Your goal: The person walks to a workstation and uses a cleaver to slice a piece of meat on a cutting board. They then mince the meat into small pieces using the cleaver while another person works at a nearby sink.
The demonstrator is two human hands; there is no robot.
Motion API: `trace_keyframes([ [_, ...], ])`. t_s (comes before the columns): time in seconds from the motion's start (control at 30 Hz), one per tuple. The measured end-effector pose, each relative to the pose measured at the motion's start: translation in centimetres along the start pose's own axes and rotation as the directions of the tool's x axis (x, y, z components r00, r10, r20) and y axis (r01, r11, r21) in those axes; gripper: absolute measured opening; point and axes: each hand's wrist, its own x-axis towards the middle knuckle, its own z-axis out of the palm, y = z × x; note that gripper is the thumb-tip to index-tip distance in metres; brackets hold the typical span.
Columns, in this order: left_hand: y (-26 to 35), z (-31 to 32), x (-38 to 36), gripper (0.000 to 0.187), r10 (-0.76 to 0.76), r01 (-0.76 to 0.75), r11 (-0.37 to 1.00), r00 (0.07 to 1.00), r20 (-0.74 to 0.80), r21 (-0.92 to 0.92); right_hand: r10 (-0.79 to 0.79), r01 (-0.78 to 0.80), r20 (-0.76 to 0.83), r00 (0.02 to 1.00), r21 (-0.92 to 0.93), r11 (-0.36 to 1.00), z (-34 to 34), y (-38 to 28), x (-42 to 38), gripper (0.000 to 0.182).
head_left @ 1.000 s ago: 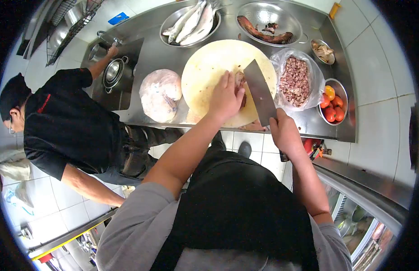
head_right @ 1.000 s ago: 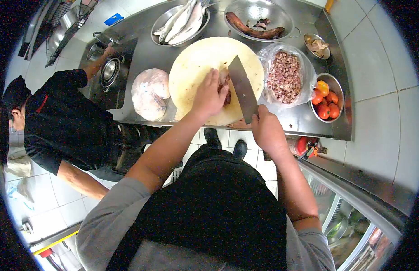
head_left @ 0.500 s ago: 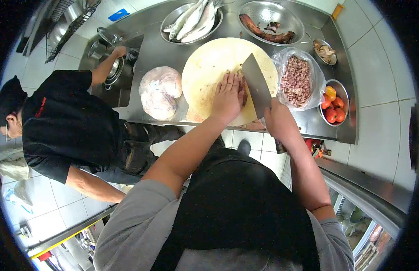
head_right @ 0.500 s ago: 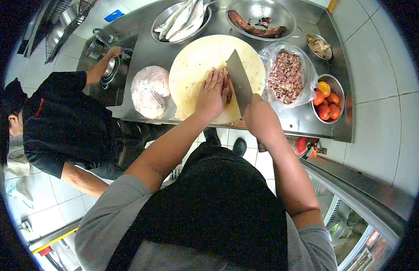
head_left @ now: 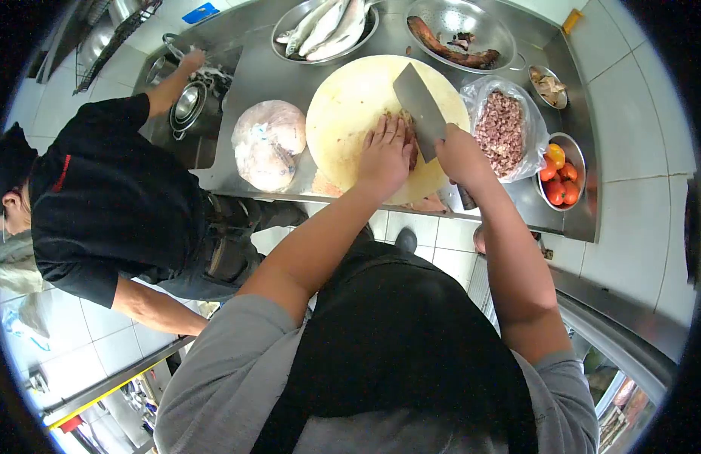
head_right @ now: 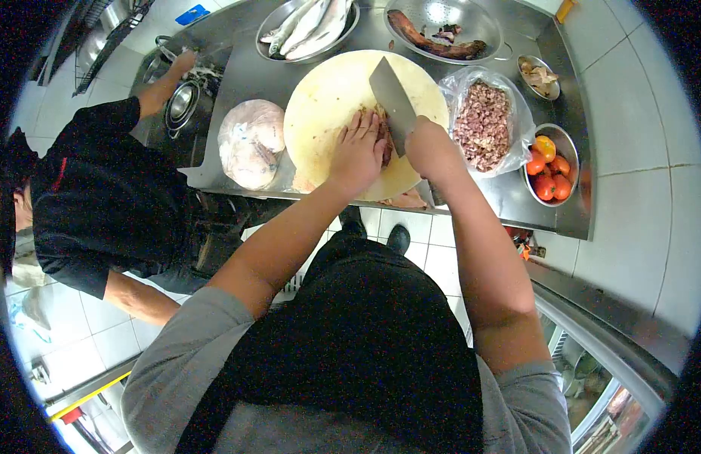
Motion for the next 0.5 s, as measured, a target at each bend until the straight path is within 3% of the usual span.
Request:
trace_keyframes([
  [0.1,0.1,0.1,0.0,0.057,-0.011,0.011,1.000,1.000,-0.012,0.013,-0.006,0.005,0.011,1.000,0.040,0.999,0.1,0.9,-0.4,0.027],
  [0.3,0.3,-0.1,-0.3,0.054,-0.048,0.048,0.999,0.999,-0.011,0.004,-0.269,0.247,-0.110,0.957,-0.181,0.952,1.0,5.3,-3.3,0.029],
  [0.4,0.1,0.3,-0.3,0.054,-0.034,0.033,0.999,0.998,-0.052,-0.017,-0.188,0.188,0.000,0.982,-0.037,0.981,-0.3,4.7,-4.6,0.028],
  [0.47,0.2,0.2,-0.2,0.055,-0.029,0.030,1.000,0.999,-0.035,0.009,-0.009,-0.001,0.111,0.994,0.091,0.996,-1.2,2.9,-5.3,0.028],
  [0.5,0.2,0.3,-0.1,0.055,-0.030,0.030,1.000,0.999,-0.032,0.008,-0.006,-0.004,0.113,0.994,0.092,0.996,-0.6,3.6,-4.7,0.028],
])
